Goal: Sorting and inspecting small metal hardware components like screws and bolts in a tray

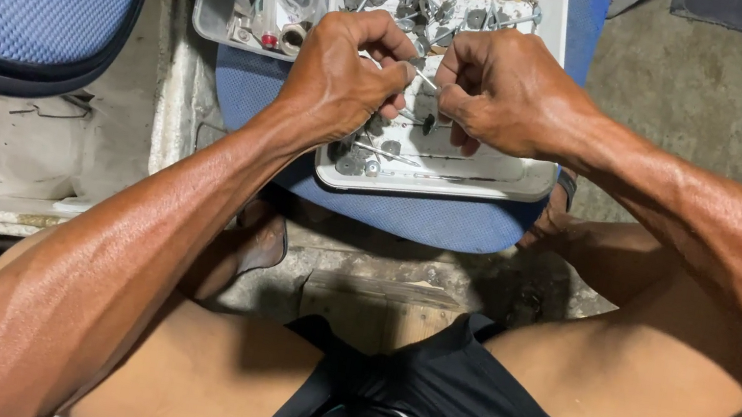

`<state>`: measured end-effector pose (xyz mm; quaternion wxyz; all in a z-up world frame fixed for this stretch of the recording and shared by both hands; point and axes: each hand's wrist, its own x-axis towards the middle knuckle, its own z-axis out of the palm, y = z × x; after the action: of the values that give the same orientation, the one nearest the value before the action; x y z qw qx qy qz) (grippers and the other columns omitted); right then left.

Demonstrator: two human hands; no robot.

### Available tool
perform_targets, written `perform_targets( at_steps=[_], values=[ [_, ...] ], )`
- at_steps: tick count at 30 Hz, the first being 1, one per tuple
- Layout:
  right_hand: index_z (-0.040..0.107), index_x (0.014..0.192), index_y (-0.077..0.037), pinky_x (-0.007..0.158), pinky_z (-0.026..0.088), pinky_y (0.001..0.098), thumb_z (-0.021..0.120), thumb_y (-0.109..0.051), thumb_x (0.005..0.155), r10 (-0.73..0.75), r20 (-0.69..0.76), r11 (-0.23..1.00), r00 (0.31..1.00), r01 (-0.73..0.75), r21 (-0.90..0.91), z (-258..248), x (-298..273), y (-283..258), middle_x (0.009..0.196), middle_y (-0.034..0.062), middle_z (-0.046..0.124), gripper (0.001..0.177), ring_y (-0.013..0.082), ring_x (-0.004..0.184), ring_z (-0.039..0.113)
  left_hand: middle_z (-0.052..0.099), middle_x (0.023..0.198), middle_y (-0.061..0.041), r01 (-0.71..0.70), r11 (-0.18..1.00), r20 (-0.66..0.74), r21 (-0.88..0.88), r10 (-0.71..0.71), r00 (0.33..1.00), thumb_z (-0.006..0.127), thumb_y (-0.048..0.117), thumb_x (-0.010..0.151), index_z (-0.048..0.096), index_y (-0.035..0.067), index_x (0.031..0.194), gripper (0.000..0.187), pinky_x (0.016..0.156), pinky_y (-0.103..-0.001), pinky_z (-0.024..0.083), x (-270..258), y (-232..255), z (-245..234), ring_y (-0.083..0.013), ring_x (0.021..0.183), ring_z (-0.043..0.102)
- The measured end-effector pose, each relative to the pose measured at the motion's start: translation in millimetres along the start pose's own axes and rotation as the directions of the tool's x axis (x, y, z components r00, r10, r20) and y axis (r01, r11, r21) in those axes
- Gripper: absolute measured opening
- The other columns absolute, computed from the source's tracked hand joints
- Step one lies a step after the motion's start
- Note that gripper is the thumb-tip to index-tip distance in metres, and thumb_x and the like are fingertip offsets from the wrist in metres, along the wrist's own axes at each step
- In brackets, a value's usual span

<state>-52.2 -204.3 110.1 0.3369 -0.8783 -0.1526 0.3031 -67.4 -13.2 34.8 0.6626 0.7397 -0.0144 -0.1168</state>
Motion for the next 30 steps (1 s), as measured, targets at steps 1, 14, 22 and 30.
perform_targets(
  at_steps=[1,14,22,30],
  values=[
    [0.064,0.089,-0.008,0.059,0.066,0.029,0.063,-0.001,0.1,0.002,-0.002,1.0,1.0,-0.002,0.001,-0.5,-1.2,-0.3,0.073,0.0089,0.075,0.013,0.0177,0.058,0.077,0.066,0.091,-0.009,0.0,1.0,0.003,0.0,0.0,1.0,0.071,-0.007,0.096,0.068,0.003,0.093,0.011,0.044,-0.018,0.066,-0.5,0.2,0.3,-0.0146,0.058,0.074],
    [0.06,0.093,0.003,0.055,0.067,0.0341,0.058,0.002,0.109,0.203,0.036,0.897,0.979,-0.2,0.393,-13.6,-1.3,-2.5,0.081,0.0217,0.071,0.016,0.0267,0.06,0.071,0.071,0.085,-0.005,-0.502,0.765,0.05,0.403,0.53,0.847,0.062,0.0,0.092,0.07,0.008,0.09,0.012,0.067,-0.03,0.061,9.9,-8.6,15.8,-0.0147,0.073,0.066],
    [0.053,0.122,0.001,0.075,0.073,0.0331,0.067,0.008,0.095,-0.066,-0.083,0.748,0.994,0.104,0.655,-26.2,9.0,23.5,0.098,0.015,0.072,0.031,0.0245,0.08,0.077,0.071,0.091,-0.009,-0.243,0.964,-0.087,0.104,0.253,0.964,0.061,-0.005,0.099,0.067,0.003,0.096,0.01,0.043,-0.019,0.063,20.6,35.0,18.1,-0.0121,0.059,0.07],
    [0.061,0.129,-0.003,0.082,0.065,0.029,0.072,-0.013,0.096,-0.264,0.019,0.901,0.964,0.239,0.362,-44.2,2.1,27.4,0.104,0.0079,0.069,0.036,0.0185,0.086,0.072,0.075,0.091,-0.011,-0.108,0.994,-0.067,0.033,0.11,0.992,0.068,0.0,0.098,0.069,0.001,0.097,0.002,0.044,-0.015,0.067,26.1,40.5,18.7,-0.0099,0.057,0.076]
  ],
)
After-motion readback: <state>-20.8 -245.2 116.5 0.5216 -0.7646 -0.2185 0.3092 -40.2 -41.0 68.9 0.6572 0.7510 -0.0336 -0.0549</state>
